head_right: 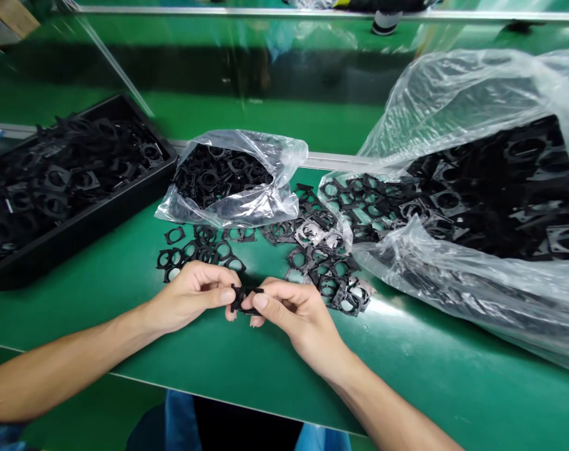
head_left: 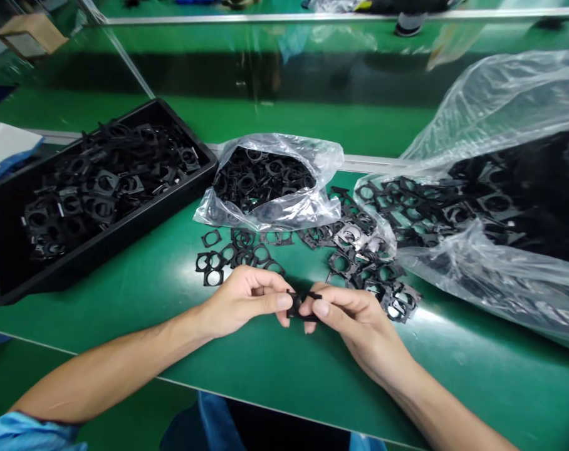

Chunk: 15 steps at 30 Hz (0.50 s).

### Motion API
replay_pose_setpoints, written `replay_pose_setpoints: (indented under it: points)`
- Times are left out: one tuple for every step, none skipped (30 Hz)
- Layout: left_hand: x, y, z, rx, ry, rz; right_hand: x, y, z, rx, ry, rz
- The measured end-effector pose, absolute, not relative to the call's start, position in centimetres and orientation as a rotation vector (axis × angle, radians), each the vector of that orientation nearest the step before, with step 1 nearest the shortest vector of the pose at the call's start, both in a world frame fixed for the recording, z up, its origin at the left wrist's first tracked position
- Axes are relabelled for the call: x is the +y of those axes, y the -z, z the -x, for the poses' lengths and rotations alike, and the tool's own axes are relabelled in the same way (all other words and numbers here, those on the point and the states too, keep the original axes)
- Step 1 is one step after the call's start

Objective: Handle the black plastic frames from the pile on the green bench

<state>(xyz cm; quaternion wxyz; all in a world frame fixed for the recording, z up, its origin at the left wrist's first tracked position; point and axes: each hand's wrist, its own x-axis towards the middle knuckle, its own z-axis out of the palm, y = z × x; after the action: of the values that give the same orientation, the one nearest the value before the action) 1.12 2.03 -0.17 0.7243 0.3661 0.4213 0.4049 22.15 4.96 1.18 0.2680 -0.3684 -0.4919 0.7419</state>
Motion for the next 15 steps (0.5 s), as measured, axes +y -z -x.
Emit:
replay_pose_setpoints:
  points:
    - [2.04,0.22,-1.11,0.918,-0.896,-0.796,5.01,-1.20,-22.16,-1.327,-2.011,0.985]
    - [2.04,0.26,-1.09,0.911,-0.898,-0.790,5.06,-1.22,-22.17,-1.329,-2.015,0.982]
    - [2.04,0.29,-1.07,0.907,-0.897,-0.788,5.10,-1.24,-22.17,-1.335,-2.019,0.982]
    - [2.03,0.33,-1.06,0.903,-0.895,-0.789,5.13,-1.24,-22.18,-1.339,-2.024,0.980]
    - [2.01,0.35,-1.05,0.900,-0.893,-0.793,5.15,-1.23,-22.18,-1.340,-2.031,0.978]
    - [1.98,0.38,-1.05,0.898,-0.892,-0.798,5.16,-1.21,-22.18,-1.338,-2.034,0.974]
    - [1.95,0.39,-1.05,0.901,-0.893,-0.803,5.17,-1.19,-22.17,-1.335,-2.034,0.973]
    - [1.91,0.40,-1.07,0.909,-0.897,-0.809,5.17,-1.16,-22.16,-1.332,-2.026,0.978]
    - [1.88,0.40,-1.10,0.924,-0.904,-0.814,5.17,-1.14,-22.13,-1.332,-2.015,0.987]
    - [1.84,0.39,-1.13,0.945,-0.913,-0.817,5.17,-1.12,-22.10,-1.337,-2.001,0.995]
    - [1.82,0.37,-1.17,0.967,-0.920,-0.817,5.16,-1.10,-22.07,-1.345,-1.989,0.999]
    - [1.80,0.34,-1.21,0.981,-0.926,-0.814,5.15,-1.09,-22.04,-1.354,-1.983,0.998]
    - [1.79,0.30,-1.26,0.985,-0.931,-0.808,5.13,-1.09,-22.02,-1.361,-1.981,0.993]
    - [1.79,0.26,-1.30,0.979,-0.935,-0.802,5.11,-1.09,-22.01,-1.365,-1.980,0.988]
    - [1.78,0.23,-1.33,0.968,-0.937,-0.796,5.10,-1.10,-22.02,-1.369,-1.979,0.983]
